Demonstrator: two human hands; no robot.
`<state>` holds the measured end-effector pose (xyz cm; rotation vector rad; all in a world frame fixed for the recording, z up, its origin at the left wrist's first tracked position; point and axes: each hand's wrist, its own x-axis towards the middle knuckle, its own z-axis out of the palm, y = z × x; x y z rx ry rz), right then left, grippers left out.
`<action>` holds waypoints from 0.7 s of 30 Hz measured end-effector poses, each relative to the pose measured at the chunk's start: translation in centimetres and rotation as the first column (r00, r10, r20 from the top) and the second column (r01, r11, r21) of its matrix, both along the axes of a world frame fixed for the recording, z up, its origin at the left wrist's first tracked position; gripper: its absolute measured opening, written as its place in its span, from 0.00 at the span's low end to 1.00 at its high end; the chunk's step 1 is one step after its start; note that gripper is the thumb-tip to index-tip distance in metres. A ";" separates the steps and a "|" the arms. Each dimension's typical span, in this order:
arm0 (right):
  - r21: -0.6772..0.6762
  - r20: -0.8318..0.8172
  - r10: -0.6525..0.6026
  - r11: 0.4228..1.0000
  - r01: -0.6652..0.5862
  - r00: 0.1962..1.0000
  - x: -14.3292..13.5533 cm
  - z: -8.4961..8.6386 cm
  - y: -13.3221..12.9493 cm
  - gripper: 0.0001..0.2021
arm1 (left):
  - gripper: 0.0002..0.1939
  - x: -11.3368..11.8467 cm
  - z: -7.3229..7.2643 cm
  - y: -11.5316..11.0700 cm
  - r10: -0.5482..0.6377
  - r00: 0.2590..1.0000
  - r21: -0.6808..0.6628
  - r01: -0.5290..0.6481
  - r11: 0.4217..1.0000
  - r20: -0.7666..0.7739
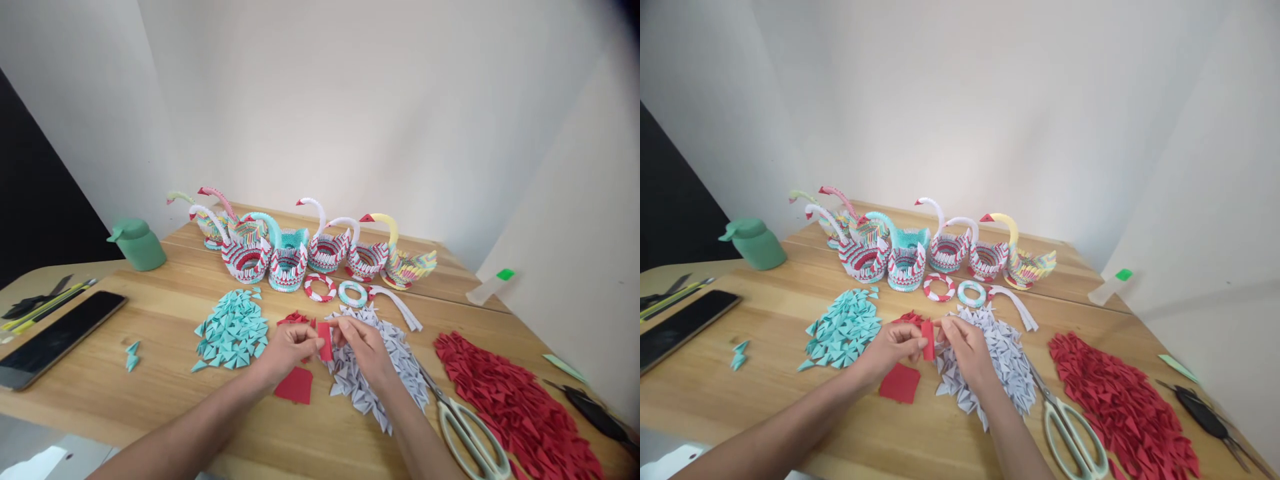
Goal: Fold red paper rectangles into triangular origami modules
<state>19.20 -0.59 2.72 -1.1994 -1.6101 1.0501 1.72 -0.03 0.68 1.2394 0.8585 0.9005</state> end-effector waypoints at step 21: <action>-0.061 0.162 0.098 0.994 -0.089 0.982 -1.3 -0.2 -0.3 0.10 | 0.18 -0.7 0.6 0.5 0.179 0.959 -0.074 -0.166 0.983 0.222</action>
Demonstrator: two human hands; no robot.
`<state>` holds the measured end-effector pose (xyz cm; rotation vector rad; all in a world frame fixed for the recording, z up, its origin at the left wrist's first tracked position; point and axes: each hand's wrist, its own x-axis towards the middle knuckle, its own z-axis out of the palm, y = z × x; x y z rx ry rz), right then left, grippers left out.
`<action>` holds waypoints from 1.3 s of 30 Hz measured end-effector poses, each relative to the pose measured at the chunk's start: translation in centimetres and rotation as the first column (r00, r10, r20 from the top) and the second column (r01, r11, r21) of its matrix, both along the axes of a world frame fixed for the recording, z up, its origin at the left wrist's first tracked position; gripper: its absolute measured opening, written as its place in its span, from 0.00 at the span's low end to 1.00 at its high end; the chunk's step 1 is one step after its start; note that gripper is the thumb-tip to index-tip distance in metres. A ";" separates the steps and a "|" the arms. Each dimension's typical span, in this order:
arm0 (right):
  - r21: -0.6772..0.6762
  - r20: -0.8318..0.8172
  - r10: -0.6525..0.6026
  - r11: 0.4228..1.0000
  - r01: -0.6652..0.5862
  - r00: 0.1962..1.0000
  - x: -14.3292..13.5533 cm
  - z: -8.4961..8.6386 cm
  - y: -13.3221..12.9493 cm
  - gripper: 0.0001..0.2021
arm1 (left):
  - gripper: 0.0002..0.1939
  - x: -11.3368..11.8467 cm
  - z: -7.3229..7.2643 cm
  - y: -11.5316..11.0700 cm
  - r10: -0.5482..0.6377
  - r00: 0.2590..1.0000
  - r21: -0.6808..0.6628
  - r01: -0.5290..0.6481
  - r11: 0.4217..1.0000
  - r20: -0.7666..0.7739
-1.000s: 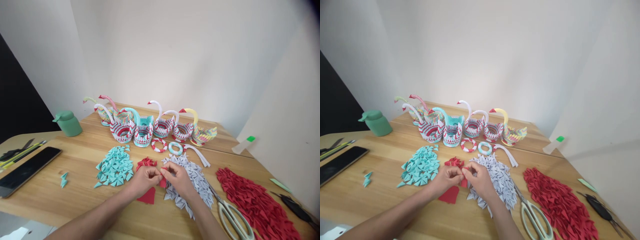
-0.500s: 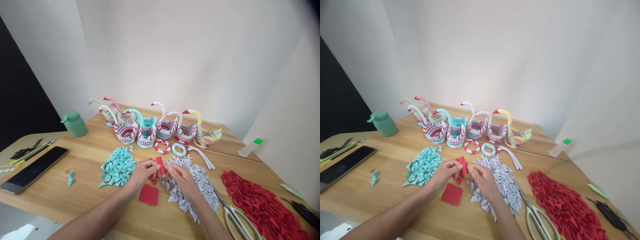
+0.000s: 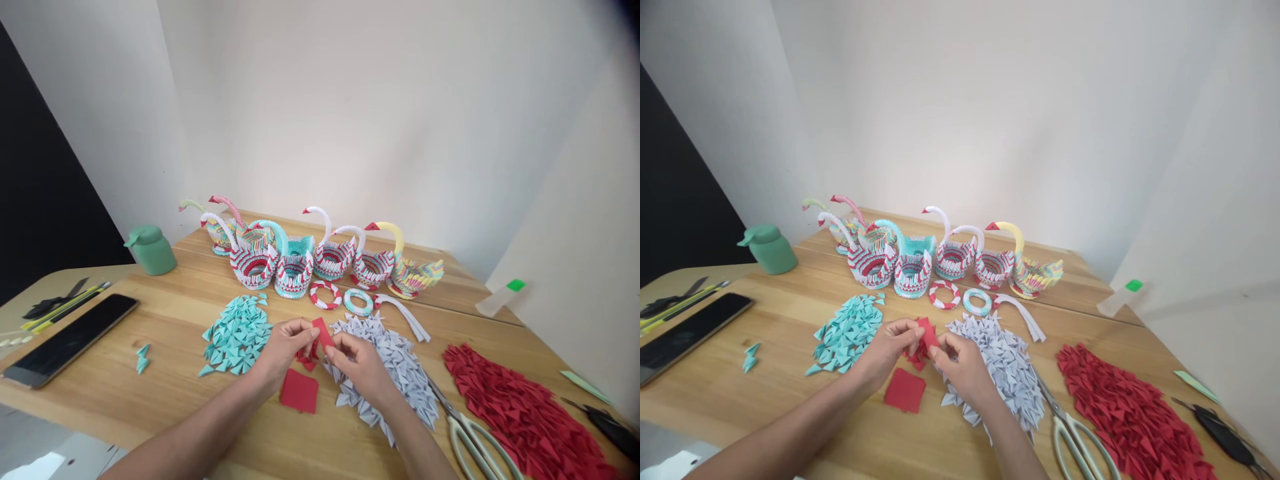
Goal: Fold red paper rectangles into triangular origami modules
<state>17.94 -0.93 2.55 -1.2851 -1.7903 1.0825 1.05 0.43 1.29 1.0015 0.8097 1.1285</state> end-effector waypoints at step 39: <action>0.424 0.010 -0.062 0.904 0.052 0.998 1.0 0.4 0.0 0.05 | 0.13 -0.2 1.1 -1.0 0.018 0.863 0.409 0.221 0.885 -0.505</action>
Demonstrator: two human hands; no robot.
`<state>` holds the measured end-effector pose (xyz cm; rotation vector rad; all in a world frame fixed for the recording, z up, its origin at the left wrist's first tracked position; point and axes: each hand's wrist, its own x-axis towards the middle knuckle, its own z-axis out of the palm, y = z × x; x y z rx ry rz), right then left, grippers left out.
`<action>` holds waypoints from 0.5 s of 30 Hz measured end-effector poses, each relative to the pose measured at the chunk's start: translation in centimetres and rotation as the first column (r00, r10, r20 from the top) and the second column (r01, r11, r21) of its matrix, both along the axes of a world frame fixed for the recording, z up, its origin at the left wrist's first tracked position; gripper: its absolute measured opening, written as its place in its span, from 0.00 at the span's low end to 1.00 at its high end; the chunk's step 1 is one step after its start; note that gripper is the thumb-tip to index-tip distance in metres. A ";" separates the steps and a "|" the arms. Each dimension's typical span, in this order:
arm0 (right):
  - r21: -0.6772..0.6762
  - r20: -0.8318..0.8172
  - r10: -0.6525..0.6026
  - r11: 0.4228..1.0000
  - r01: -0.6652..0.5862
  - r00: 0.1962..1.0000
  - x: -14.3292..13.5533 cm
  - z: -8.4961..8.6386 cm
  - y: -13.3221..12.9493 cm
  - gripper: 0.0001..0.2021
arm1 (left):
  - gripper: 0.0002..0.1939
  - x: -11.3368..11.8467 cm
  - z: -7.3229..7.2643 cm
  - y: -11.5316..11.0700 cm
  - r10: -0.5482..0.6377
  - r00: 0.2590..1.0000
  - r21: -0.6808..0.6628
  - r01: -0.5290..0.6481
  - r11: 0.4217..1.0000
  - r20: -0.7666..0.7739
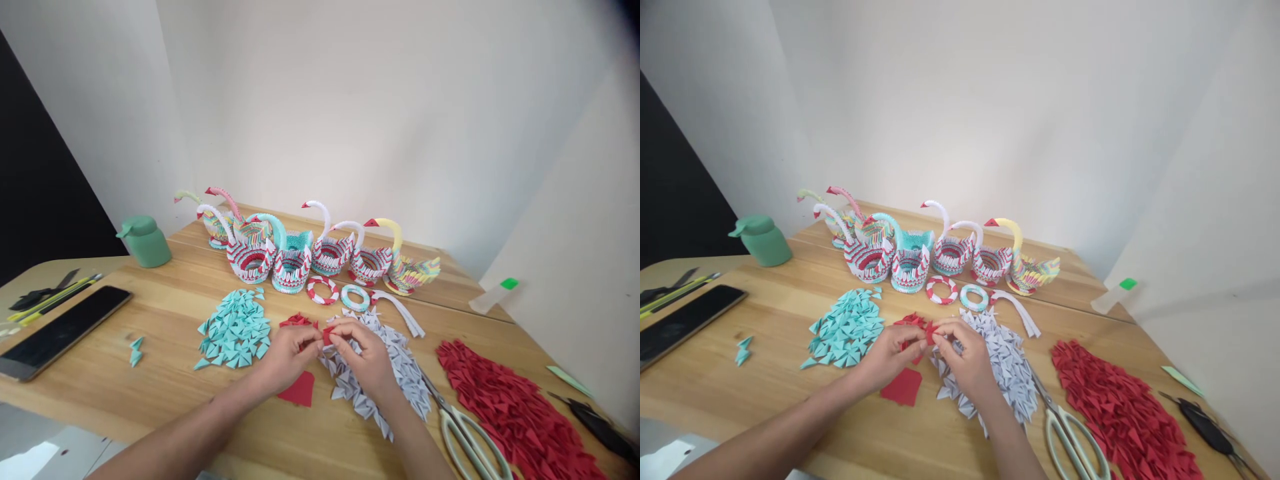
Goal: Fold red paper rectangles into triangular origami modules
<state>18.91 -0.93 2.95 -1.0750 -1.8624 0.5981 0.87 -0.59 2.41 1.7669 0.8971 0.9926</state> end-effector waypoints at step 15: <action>-0.278 -0.159 -0.037 0.961 -0.008 0.987 -0.1 -1.0 0.0 0.11 | 0.13 0.2 -0.5 -0.1 0.001 0.998 -0.084 0.005 0.996 0.067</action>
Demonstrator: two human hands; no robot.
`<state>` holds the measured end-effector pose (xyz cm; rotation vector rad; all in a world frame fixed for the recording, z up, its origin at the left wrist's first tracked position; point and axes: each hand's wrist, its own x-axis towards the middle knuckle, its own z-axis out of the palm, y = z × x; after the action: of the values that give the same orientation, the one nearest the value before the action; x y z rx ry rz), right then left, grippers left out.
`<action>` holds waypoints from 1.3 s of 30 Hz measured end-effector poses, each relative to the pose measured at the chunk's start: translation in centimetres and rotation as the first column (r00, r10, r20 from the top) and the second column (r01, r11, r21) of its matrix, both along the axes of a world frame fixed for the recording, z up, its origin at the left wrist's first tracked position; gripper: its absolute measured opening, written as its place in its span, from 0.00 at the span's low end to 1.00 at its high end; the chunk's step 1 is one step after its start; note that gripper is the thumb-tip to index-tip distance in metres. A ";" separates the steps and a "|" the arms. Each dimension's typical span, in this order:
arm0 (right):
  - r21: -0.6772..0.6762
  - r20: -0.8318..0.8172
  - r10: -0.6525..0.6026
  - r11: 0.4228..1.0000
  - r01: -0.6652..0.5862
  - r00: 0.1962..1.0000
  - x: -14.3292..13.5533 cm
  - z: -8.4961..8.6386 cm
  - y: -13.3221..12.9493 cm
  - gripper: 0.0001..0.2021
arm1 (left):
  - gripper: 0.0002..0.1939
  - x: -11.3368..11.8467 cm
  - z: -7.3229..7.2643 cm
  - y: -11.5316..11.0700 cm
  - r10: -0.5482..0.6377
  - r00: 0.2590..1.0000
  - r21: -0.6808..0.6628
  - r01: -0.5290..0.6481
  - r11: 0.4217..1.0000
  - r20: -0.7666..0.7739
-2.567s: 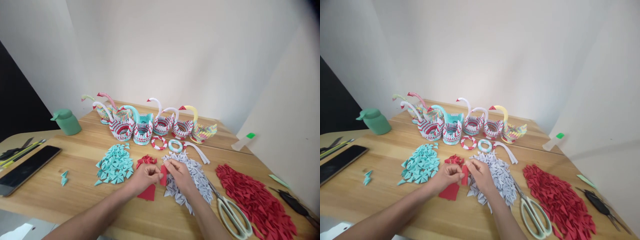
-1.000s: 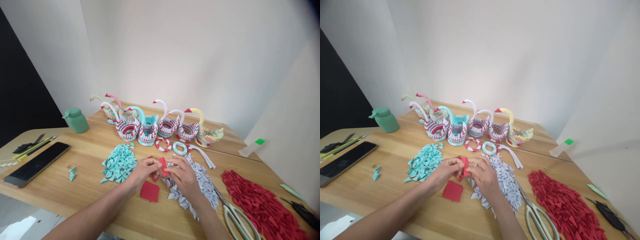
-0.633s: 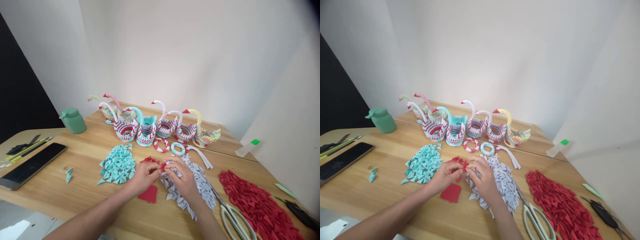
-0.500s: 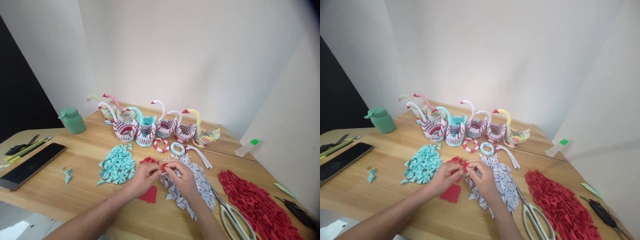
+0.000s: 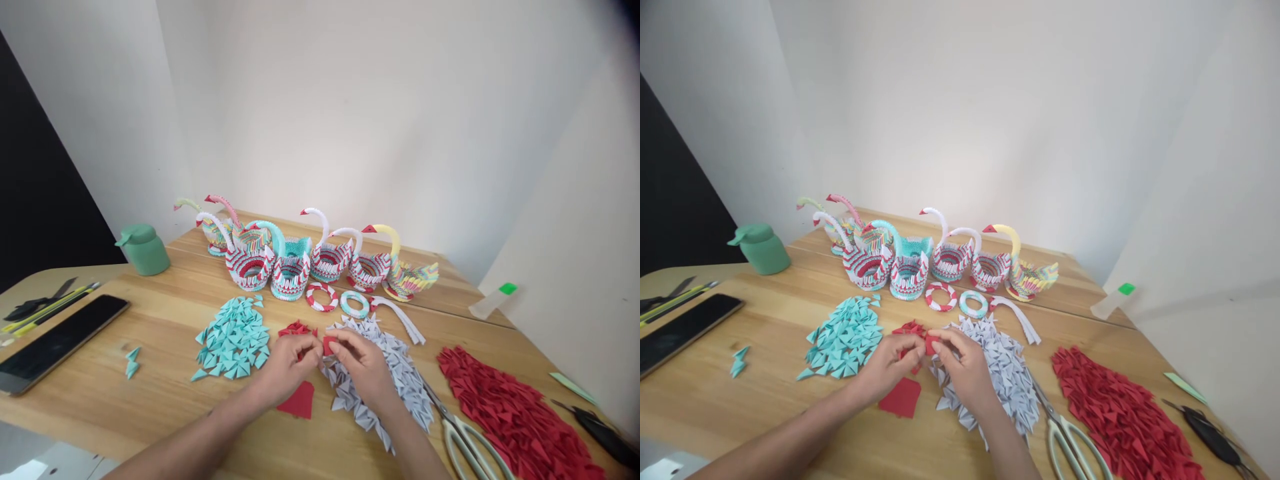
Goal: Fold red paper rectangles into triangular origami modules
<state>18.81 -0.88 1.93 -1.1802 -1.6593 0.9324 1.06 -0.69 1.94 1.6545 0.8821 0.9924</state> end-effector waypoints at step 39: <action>0.067 0.091 -0.049 0.997 0.043 0.995 -0.9 0.3 -0.6 0.12 | 0.09 0.3 -0.3 -0.3 0.213 0.962 0.436 -0.120 0.892 -0.172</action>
<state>17.91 -1.47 2.24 -1.2283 -1.7153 0.7993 1.37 -0.94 1.61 2.1122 1.0181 1.2012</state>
